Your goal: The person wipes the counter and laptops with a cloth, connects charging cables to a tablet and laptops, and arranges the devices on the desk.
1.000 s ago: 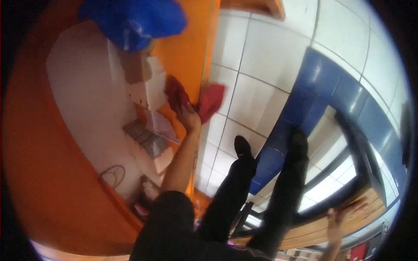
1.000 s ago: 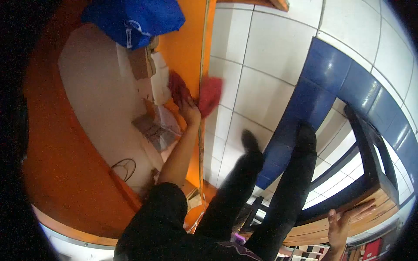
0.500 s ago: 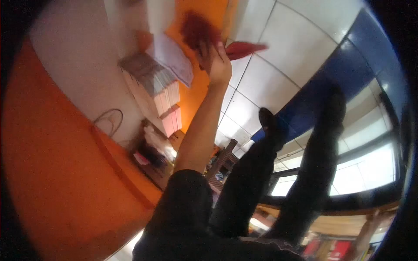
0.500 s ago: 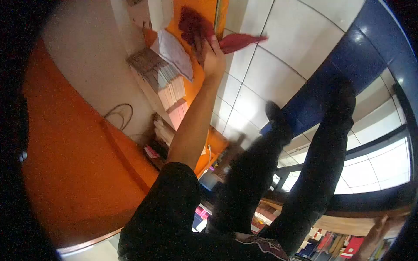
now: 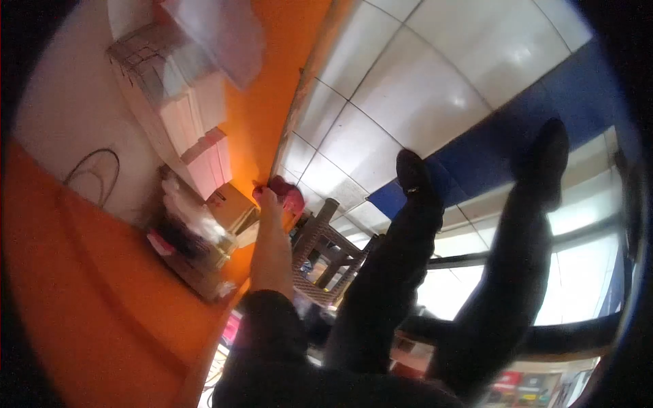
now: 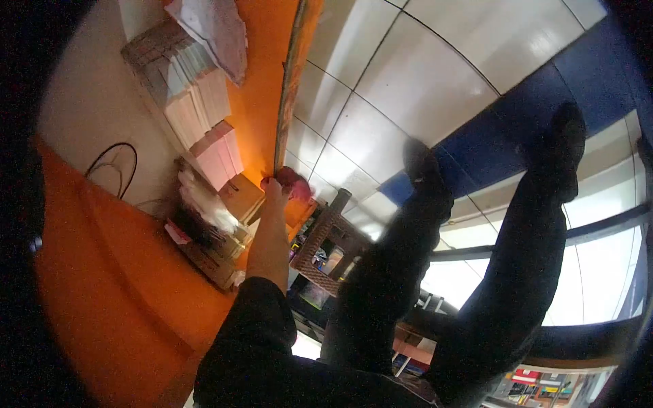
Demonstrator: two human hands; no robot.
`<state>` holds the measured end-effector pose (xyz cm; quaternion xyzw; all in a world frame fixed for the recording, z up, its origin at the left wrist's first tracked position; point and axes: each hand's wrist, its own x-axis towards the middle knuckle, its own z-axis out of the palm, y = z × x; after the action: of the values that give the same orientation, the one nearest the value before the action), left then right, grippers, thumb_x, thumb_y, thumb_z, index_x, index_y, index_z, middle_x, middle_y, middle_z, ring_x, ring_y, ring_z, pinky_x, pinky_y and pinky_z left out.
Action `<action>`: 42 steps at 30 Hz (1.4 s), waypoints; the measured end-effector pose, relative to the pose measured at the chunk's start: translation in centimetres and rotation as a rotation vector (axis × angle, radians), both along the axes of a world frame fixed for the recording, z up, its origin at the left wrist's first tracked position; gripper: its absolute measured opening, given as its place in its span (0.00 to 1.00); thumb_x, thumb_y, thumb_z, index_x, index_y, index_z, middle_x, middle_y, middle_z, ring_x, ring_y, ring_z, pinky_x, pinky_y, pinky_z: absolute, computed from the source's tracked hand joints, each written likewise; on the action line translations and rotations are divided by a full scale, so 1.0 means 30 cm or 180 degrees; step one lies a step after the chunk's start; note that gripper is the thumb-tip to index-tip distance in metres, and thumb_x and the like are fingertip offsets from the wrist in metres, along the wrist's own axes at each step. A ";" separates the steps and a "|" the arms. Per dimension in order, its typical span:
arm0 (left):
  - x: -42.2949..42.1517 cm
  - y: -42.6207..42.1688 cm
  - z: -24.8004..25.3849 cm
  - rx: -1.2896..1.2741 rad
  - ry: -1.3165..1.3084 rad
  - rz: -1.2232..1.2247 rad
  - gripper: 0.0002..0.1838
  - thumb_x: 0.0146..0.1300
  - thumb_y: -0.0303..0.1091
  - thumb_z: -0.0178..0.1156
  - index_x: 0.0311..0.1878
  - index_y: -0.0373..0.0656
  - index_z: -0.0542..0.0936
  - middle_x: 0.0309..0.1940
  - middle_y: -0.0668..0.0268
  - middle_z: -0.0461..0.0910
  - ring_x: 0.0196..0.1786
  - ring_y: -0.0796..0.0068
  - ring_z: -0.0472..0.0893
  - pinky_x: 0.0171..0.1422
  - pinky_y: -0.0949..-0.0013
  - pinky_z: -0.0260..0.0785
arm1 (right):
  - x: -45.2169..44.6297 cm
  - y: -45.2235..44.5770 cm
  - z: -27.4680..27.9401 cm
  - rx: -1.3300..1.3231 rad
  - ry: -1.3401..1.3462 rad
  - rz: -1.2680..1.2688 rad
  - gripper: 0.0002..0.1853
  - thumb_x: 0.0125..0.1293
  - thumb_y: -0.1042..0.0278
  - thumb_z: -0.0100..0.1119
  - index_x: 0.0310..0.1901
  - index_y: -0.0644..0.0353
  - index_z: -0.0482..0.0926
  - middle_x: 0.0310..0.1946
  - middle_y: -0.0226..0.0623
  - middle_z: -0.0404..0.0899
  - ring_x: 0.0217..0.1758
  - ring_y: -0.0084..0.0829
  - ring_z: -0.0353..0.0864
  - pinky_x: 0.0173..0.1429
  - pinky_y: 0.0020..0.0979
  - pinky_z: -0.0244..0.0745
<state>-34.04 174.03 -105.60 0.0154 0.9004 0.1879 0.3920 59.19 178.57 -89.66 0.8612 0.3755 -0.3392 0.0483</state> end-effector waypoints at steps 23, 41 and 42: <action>2.523 0.732 0.903 0.1088 -0.0955 -0.4611 0.25 0.73 0.55 0.54 0.37 0.38 0.70 0.32 0.42 0.78 0.40 0.35 0.79 0.39 0.49 0.68 | 0.018 0.040 -0.128 0.0147 0.0373 -0.1259 0.63 0.60 0.23 0.55 0.79 0.47 0.23 0.74 0.71 0.11 0.77 0.73 0.09 0.71 0.77 0.24; 1.809 0.403 1.982 0.1025 -0.2561 -0.1607 0.27 0.77 0.54 0.49 0.59 0.38 0.80 0.52 0.64 0.82 0.56 0.78 0.76 0.63 0.71 0.67 | 0.108 0.131 0.149 -0.0632 0.2431 0.0362 0.30 0.70 0.39 0.52 0.61 0.57 0.74 0.44 0.35 0.75 0.39 0.29 0.74 0.40 0.34 0.70; 1.756 0.358 2.041 0.1244 -0.2273 -0.1566 0.27 0.77 0.54 0.49 0.60 0.38 0.80 0.53 0.64 0.82 0.56 0.78 0.76 0.64 0.71 0.67 | 0.072 0.143 0.154 -0.0922 0.2668 0.0534 0.28 0.69 0.40 0.53 0.58 0.54 0.78 0.35 0.31 0.82 0.29 0.25 0.80 0.30 0.32 0.78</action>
<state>18.63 184.78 -44.36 0.2361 0.6267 0.2489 0.6997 61.36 182.86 -85.03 0.6003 0.3799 -0.7027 0.0394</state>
